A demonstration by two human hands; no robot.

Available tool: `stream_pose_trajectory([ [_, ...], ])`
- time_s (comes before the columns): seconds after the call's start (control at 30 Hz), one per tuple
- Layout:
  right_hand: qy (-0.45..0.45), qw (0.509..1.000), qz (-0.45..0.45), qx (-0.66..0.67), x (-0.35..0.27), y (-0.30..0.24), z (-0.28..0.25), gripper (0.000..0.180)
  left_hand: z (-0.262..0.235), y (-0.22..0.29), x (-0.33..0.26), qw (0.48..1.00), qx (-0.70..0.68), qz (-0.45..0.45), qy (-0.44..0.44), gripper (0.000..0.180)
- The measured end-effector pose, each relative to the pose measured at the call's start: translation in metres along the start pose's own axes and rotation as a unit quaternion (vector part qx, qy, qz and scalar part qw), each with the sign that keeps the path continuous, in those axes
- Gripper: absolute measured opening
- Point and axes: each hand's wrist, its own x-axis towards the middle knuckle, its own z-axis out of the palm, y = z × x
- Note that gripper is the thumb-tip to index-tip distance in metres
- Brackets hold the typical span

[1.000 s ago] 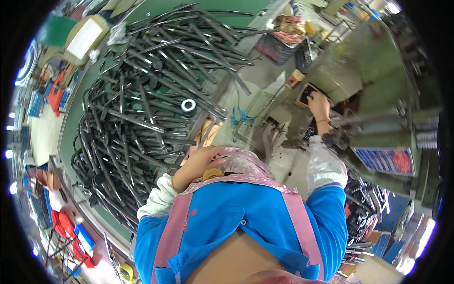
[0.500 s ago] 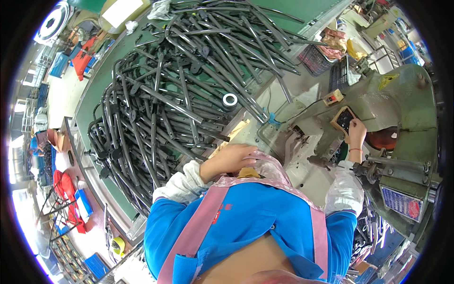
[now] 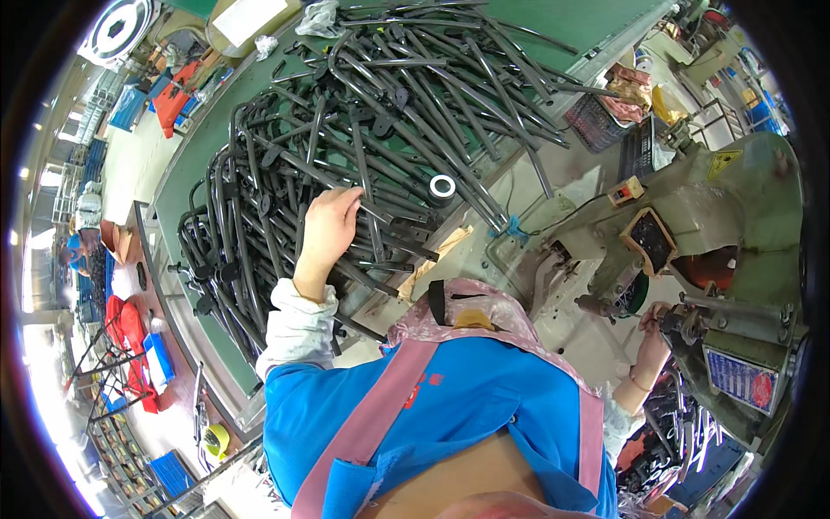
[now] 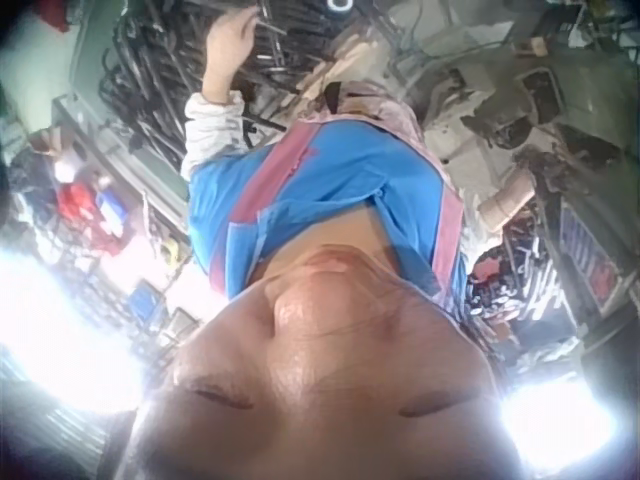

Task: The person picks up metal rods and black plastic rings from a pile, inserts the rings onto the rods, and places the rods into a machine. The person then removes the assembled parts and places them on a nearby table.

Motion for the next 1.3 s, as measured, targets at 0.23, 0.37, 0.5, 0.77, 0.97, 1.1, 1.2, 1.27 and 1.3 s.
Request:
stream_pose_trajectory([
  [0.23,0.060,0.997,-0.003,-0.055,-0.034,-0.019,0.032,0.014,0.055,-0.008,0.089,0.979,0.051,0.134,-0.146,0.026],
  [0.37,0.099,0.992,0.013,-0.082,-0.039,-0.018,0.039,0.019,0.102,-0.001,0.121,0.946,0.081,0.189,-0.249,0.030],
  [0.5,0.134,0.988,0.010,-0.072,-0.048,-0.013,0.044,0.021,0.140,-0.018,0.130,0.904,0.128,0.253,-0.319,0.036],
  [0.77,0.201,0.968,-0.051,-0.142,-0.050,-0.015,0.069,0.015,0.158,-0.037,0.154,0.888,-0.021,0.330,-0.321,0.044],
  [0.97,0.170,0.901,-0.175,-0.360,-0.053,-0.016,0.070,0.010,0.126,-0.018,0.172,0.898,-0.017,0.358,-0.257,0.044],
  [1.1,0.133,0.925,-0.115,-0.336,-0.054,0.000,0.068,0.010,0.103,-0.016,0.190,0.916,0.003,0.349,-0.200,0.054],
  [1.2,0.131,0.930,-0.080,-0.334,-0.056,0.003,0.070,0.015,0.085,0.012,0.206,0.926,0.005,0.297,-0.233,0.051],
  [1.27,0.140,0.912,-0.049,-0.382,-0.057,0.002,0.067,0.020,0.086,0.010,0.214,0.921,0.005,0.339,-0.190,0.050],
  [1.3,0.142,0.922,-0.061,-0.356,-0.062,-0.001,0.068,0.028,0.081,0.030,0.213,0.917,-0.016,0.329,-0.224,0.049],
])
